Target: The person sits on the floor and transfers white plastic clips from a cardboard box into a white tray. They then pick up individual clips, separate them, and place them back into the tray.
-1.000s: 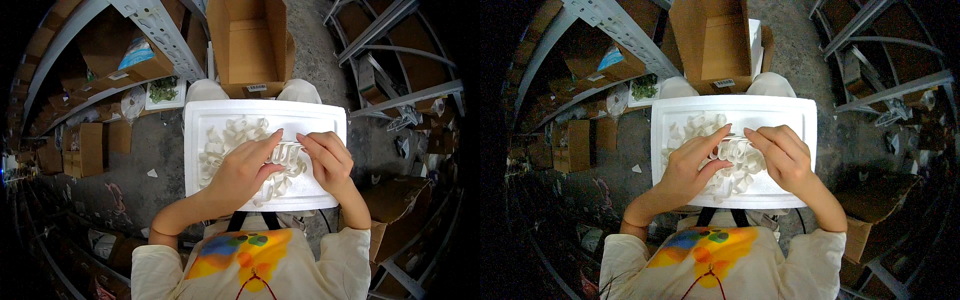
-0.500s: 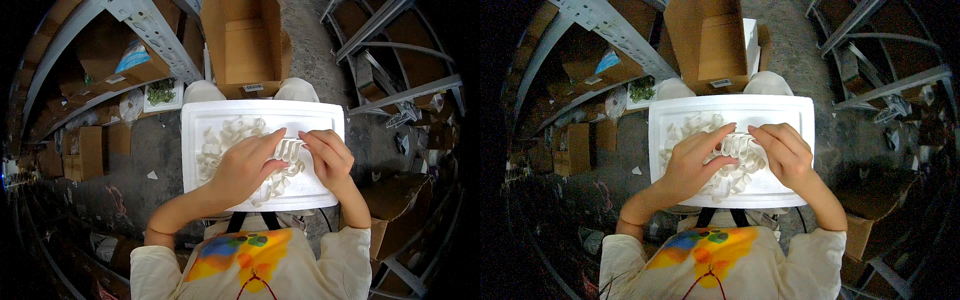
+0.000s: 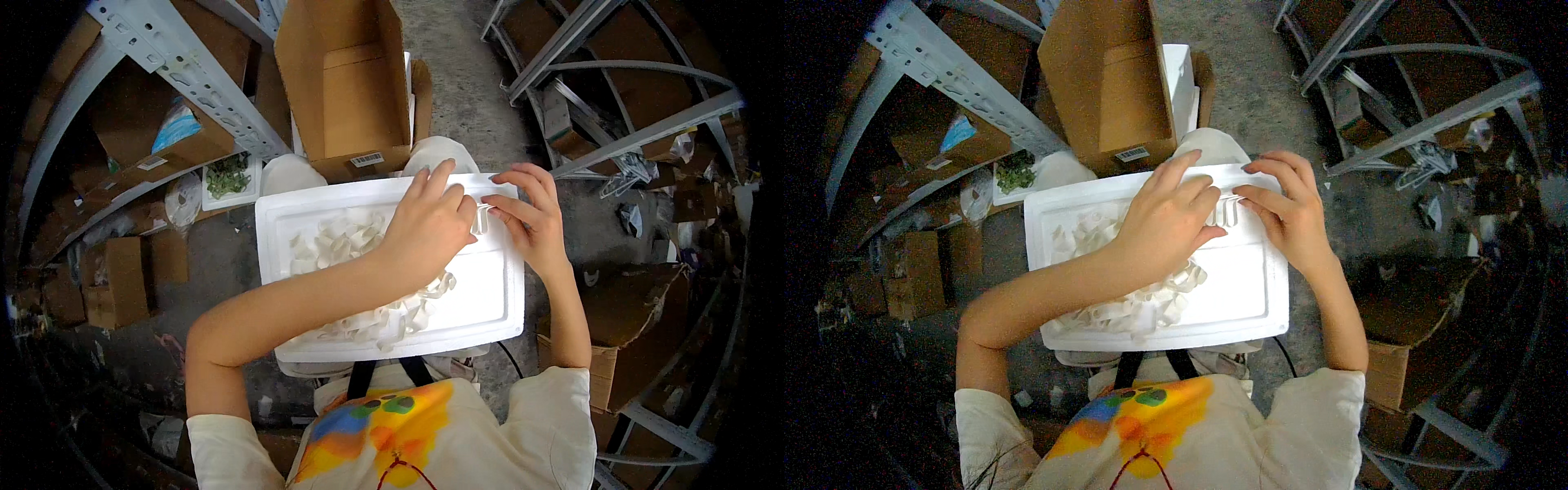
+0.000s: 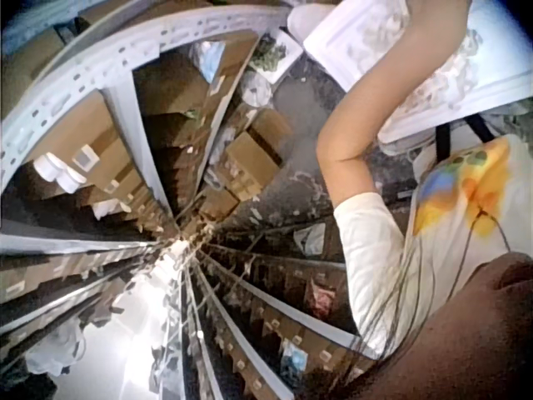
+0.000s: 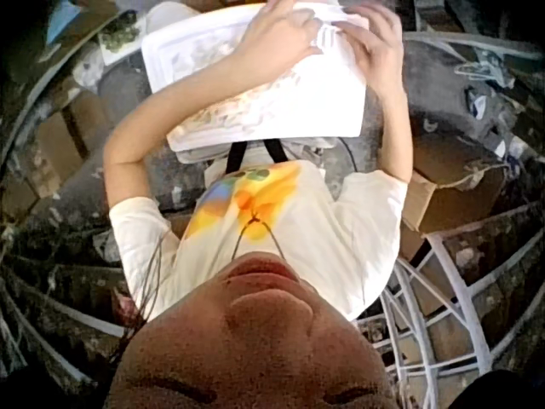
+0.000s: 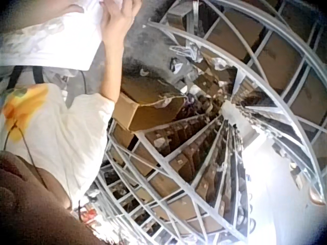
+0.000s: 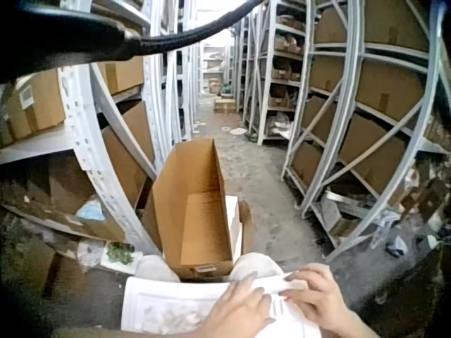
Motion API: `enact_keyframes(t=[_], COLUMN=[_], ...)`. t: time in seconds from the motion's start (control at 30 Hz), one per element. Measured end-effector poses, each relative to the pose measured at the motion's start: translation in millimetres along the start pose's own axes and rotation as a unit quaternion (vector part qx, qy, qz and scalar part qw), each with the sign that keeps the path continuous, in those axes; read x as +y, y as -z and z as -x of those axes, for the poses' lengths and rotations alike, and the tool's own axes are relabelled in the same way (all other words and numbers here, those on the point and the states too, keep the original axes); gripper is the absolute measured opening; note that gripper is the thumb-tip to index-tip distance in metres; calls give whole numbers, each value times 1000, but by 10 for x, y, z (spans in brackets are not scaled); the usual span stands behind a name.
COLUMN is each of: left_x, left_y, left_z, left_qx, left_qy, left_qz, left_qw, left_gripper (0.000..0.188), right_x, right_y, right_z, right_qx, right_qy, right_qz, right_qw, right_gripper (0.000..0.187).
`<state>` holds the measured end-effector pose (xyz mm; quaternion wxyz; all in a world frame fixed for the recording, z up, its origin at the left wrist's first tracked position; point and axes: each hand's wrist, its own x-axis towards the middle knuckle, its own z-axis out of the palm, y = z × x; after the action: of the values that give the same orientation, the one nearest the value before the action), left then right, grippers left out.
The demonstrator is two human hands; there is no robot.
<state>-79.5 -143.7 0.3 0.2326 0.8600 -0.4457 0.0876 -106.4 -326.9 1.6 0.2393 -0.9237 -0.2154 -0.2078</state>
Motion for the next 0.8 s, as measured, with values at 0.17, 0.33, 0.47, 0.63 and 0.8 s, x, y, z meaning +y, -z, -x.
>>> enact_keyframes(t=[0.17,0.33,0.47,0.63,0.8], left_x=[-18,-57,-60,-66,-69], left_y=[-55,-126,-181,-165,-171], left_z=[-93,-21,-33,-53,-72], left_qx=[1,-35,-21,-32,-37], left_qy=[-9,-22,-29,-16,-13], left_qz=[-22,-83,-97,-94,-70], left_qw=[1000,996,995,995,997], left_gripper=[33,33,38,43,44], right_x=[98,94,99,127,139], right_y=[-34,-81,-77,-90,-107], right_z=[50,39,59,44,70], right_qx=[-6,-28,-35,-38,-36], right_qy=[-20,-20,-29,-21,-49], right_qz=[-18,-30,-28,-43,-61], right_qw=[1000,999,999,998,996], right_gripper=[18,18,18,17,21])
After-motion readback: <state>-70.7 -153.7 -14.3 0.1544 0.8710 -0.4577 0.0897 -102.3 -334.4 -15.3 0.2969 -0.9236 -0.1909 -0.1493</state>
